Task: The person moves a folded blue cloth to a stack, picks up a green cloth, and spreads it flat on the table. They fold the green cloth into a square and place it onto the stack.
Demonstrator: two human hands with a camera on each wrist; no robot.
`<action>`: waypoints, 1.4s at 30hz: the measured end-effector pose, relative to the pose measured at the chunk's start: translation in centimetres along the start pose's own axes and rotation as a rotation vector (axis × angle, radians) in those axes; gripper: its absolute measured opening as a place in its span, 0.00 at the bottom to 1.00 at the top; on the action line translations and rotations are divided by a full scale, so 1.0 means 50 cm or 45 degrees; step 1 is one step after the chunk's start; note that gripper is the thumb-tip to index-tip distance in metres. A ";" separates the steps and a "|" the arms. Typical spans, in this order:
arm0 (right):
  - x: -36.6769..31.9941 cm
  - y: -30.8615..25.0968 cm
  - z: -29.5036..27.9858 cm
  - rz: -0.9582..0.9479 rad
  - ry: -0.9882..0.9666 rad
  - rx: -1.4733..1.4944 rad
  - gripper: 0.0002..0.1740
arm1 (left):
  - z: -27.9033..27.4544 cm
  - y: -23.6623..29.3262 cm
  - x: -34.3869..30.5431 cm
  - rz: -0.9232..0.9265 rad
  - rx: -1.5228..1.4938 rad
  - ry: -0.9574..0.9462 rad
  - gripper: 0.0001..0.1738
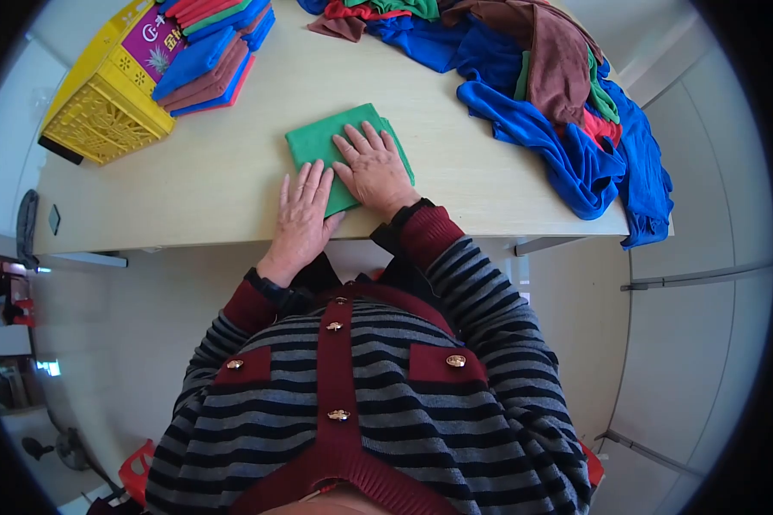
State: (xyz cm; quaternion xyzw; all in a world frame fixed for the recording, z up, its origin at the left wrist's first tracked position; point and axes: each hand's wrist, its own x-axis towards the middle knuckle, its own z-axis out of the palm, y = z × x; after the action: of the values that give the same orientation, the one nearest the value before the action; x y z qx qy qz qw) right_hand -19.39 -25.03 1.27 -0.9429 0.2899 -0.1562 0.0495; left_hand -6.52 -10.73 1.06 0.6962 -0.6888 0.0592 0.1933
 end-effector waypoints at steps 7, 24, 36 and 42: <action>-0.040 -0.031 -0.008 0.042 -0.019 -0.021 0.34 | -0.020 -0.069 0.017 0.083 0.113 -0.092 0.39; 0.053 -0.018 -0.008 -0.131 0.074 -0.005 0.28 | 0.040 -0.046 0.084 -0.152 0.103 0.053 0.33; 0.038 -0.023 0.026 0.016 0.003 -0.043 0.32 | 0.044 -0.073 0.077 -0.185 0.080 -0.064 0.38; -0.012 -0.067 0.019 0.123 -0.002 -0.082 0.33 | 0.027 -0.105 0.067 -0.006 0.114 -0.083 0.34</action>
State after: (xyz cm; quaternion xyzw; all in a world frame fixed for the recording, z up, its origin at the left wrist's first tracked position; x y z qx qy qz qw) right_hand -17.76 -21.94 0.81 -0.9291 0.3399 -0.1434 0.0269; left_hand -1.46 -14.48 0.02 0.7073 -0.6898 0.0668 0.1397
